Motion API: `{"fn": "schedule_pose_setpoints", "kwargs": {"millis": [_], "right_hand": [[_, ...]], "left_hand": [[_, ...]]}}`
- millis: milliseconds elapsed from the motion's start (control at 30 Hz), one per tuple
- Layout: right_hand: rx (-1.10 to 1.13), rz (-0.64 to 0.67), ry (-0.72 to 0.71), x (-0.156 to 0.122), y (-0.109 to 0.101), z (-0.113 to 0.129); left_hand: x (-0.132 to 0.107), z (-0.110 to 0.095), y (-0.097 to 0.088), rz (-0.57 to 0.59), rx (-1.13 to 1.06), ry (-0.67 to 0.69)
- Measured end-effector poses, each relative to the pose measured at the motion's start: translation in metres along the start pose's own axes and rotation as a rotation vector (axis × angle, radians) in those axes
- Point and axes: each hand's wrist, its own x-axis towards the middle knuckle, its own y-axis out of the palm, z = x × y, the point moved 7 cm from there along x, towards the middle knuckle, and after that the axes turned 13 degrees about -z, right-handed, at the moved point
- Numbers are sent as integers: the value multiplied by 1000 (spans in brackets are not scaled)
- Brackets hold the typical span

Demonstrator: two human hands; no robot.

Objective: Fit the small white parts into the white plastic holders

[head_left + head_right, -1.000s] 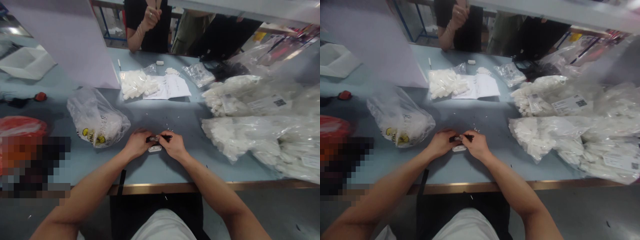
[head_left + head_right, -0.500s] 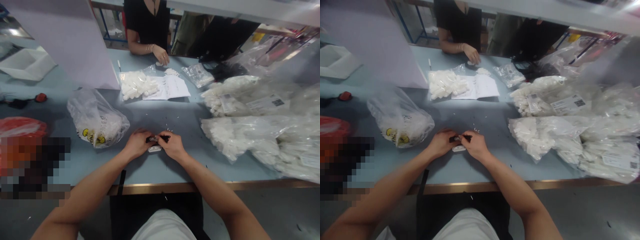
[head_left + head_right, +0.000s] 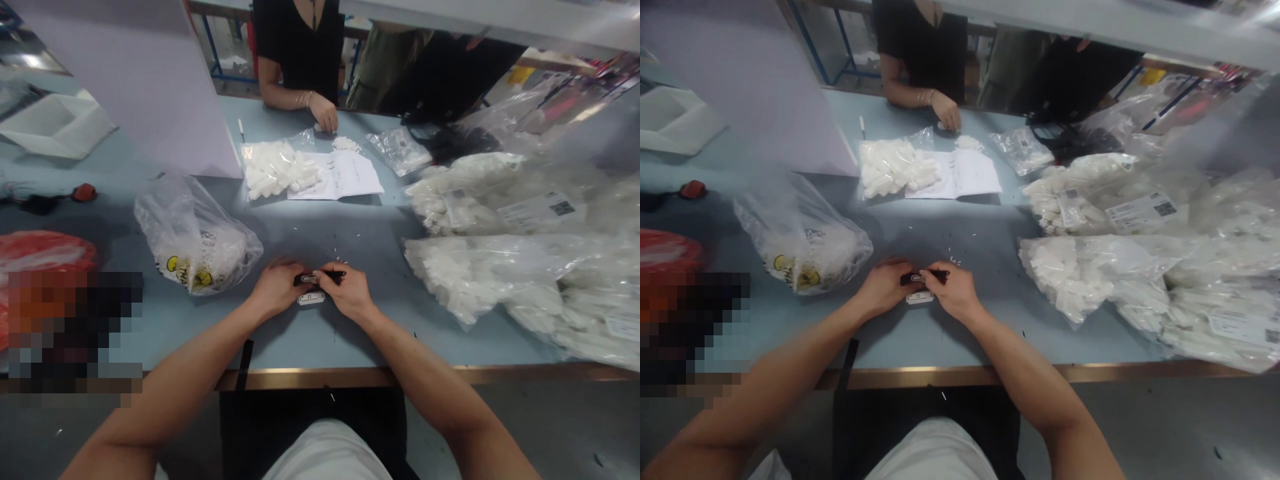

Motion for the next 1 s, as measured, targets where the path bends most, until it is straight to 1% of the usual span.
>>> {"fn": "schedule_pose_setpoints", "kwargs": {"millis": [333, 500, 800, 1000], "right_hand": [[-70, 3, -40, 0, -1, 8], [-92, 7, -66, 0, 1, 8], [-173, 52, -159, -1, 6, 14], [-129, 40, -83, 1, 1, 10]], "left_hand": [[0, 0, 1, -17, 0, 15], [0, 0, 1, -24, -9, 16], [-1, 2, 2, 8, -22, -7], [-1, 2, 1, -2, -14, -8]]}}
